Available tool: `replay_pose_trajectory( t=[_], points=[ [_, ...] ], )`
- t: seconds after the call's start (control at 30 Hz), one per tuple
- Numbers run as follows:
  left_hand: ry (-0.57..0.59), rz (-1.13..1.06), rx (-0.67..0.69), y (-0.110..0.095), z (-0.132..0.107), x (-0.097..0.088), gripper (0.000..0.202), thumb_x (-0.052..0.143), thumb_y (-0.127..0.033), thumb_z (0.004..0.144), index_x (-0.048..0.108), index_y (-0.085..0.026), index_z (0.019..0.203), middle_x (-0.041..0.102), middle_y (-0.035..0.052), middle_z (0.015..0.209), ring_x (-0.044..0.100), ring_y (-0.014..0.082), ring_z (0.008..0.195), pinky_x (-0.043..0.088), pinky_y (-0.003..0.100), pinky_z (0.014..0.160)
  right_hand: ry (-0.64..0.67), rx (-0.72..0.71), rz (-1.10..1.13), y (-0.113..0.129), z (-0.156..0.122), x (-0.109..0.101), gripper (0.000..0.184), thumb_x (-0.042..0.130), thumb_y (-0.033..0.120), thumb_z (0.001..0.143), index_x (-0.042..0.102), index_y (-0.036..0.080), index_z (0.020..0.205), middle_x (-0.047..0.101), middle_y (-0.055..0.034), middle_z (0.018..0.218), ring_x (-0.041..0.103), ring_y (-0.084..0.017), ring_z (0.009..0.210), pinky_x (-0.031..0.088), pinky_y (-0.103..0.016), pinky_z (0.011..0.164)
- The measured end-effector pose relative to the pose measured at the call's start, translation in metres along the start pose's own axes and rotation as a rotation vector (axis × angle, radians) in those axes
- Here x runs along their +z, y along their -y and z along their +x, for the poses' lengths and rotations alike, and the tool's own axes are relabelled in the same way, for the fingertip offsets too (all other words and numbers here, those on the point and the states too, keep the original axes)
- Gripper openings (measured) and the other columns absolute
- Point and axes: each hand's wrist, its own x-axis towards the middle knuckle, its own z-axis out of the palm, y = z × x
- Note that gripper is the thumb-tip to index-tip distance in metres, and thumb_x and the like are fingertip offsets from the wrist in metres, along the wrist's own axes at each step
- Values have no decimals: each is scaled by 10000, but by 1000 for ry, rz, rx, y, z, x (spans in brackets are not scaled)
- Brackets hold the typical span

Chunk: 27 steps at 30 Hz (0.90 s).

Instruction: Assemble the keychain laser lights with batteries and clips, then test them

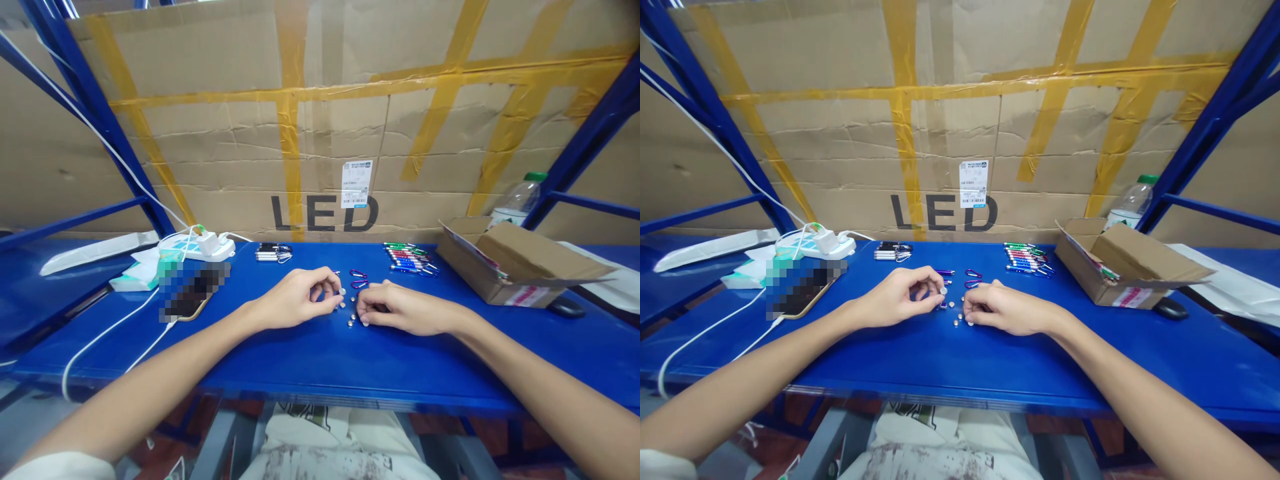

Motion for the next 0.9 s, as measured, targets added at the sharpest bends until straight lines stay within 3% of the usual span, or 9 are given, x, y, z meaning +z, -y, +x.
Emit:
replay_pose_trajectory(
  t=[0.13,0.27,0.47,0.63,0.9],
  points=[
    [-15,-10,-12,0,1,1,205,664,-384,1013,666,-188,1074,703,-4,872,591,125,726,462,257,698,-85,3,5,1,0,1,350,444,514,1115,622,225,1030,712,-52,985,628,-221,893,432,-394,917],
    [-10,12,-15,0,1,2,210,661,-391,1011,679,-188,1062,708,6,902,596,132,742,454,264,697,-256,14,104,1,2,1,335,416,513,1128,568,229,1035,687,-36,927,617,-193,807,488,-334,784],
    [14,-15,-75,3,2,5,245,646,-424,1025,662,-194,1112,681,-29,752,586,130,661,428,265,654,-473,3,259,0,7,5,297,525,509,1092,581,227,1017,737,-52,941,695,-215,868,548,-354,814],
    [4,-101,-55,5,3,7,233,578,-393,1069,632,-190,1169,781,33,953,706,156,803,485,274,723,-595,-21,192,-3,8,6,287,560,497,1082,628,223,1032,726,-54,948,676,-217,869,537,-342,799],
    [-22,-72,-53,7,3,8,271,526,-396,1097,619,-187,1243,770,46,1012,719,169,850,521,285,781,-621,-37,76,-1,9,3,246,582,450,1073,686,229,1042,732,-49,982,658,-236,928,508,-351,847]
  ],
)
